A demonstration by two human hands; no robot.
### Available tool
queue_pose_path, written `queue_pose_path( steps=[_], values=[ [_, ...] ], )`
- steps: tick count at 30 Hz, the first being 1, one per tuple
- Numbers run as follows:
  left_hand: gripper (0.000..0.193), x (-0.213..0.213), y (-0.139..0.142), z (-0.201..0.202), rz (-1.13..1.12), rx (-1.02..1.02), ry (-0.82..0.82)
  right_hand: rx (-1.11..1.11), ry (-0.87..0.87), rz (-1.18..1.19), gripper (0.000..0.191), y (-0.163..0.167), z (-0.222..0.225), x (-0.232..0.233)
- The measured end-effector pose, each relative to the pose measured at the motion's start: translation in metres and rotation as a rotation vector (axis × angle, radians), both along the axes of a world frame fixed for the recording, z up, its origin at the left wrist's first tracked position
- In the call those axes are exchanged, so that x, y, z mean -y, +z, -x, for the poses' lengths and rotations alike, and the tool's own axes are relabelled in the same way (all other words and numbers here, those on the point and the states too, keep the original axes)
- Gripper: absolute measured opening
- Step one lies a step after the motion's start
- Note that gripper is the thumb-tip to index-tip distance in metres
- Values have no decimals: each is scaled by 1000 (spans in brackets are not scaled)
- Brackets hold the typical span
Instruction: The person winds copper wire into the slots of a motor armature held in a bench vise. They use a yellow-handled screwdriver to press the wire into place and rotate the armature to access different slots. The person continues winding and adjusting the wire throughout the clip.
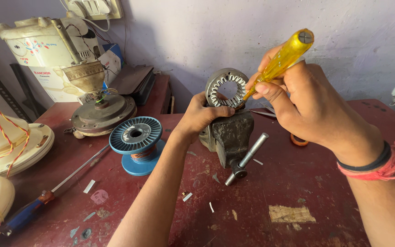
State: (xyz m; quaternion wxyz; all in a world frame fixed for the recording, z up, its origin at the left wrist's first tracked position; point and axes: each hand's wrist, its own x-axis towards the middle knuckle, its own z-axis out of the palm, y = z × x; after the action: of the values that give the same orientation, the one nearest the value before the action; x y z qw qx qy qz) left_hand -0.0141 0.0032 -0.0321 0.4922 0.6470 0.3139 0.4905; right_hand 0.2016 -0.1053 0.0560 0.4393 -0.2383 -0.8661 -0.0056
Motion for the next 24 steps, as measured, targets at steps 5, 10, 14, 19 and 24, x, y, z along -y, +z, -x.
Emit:
queue_pose_path(
  steps=[5, 10, 14, 19, 24],
  values=[
    [46, 0, 0, -1, 9, -14, 20, 11, -36, -3, 13, 2, 1, 2],
    [46, 0, 1, 1, -10, -4, 10, -4, -25, 17, 13, 1, -1, -2],
    [46, 1, 1, 1, 2, -13, 7, -105, 105, 49, 17, -1, -5, -13],
    [47, -1, 1, 2, -16, -32, 19, -478, 252, 1, 16, -8, -31, -26],
    [50, -4, -3, 4, -18, -31, 20, -505, -278, 162, 20, -24, -51, -74]
  ],
)
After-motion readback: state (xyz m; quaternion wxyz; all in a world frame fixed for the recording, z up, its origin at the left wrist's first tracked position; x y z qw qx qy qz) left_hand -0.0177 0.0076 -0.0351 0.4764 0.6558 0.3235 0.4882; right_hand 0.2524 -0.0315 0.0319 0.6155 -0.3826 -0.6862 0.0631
